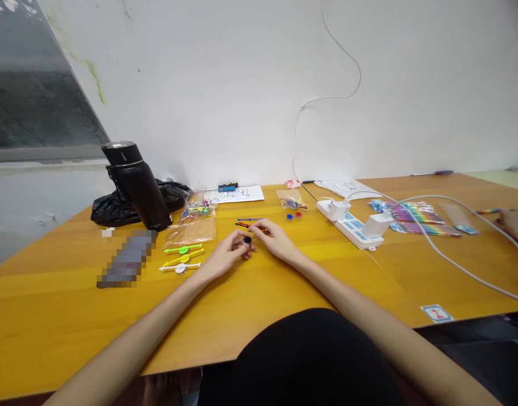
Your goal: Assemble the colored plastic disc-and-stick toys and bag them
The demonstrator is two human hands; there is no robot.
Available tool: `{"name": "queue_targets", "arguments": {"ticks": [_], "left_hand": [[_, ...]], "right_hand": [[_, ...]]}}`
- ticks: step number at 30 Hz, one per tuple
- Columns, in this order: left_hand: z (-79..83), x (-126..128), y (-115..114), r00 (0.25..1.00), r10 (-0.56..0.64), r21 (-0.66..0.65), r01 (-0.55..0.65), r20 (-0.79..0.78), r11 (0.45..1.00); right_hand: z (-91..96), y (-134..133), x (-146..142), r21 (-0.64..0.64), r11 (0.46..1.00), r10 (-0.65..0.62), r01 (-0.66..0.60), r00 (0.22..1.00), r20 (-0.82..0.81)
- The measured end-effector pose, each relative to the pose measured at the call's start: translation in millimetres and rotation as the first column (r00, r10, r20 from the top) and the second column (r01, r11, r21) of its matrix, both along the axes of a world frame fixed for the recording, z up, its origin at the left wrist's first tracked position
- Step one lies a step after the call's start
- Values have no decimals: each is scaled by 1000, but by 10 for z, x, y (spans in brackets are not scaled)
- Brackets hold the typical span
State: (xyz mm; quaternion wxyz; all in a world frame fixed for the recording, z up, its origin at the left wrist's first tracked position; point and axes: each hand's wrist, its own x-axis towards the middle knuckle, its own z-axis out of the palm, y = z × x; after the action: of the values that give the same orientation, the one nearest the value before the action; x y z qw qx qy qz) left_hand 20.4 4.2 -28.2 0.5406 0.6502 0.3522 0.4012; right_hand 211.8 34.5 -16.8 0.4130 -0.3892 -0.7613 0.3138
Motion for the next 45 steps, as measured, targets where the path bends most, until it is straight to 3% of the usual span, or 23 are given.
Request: {"name": "queue_targets", "arguments": {"ticks": [3,6,18,27,32,35,38,41,45], "left_hand": [[37,4,-42,997,-33,31,35,-71,999],[63,1,-72,990,-49,69,59,-129,996],[70,15,-61,995,-48,36,51,-82,998],[14,4,-10,1000,-28,-14,28,-7,1000],[32,2,-12,1000,-22,-25,22,-4,999],[56,4,-17,999,-15,-67,17,30,998],[74,5,-14,997,-6,-115,14,73,993],[79,5,-1,991,37,-153,-18,125,988],[75,0,18,976,107,-187,-70,192,980]], "right_hand": [[-38,44,82,271,956,-183,116,954,239],[-108,66,129,384,919,-252,87,880,403],[-52,71,142,503,857,-400,116,764,507],[-49,94,172,530,848,-415,30,659,628],[-35,89,201,543,839,-437,39,643,629],[9,84,211,475,866,-435,160,709,555],[49,89,185,186,954,-290,237,892,348],[53,107,126,-83,995,-52,52,999,0],[20,124,58,-164,978,86,-125,970,-227]]}}
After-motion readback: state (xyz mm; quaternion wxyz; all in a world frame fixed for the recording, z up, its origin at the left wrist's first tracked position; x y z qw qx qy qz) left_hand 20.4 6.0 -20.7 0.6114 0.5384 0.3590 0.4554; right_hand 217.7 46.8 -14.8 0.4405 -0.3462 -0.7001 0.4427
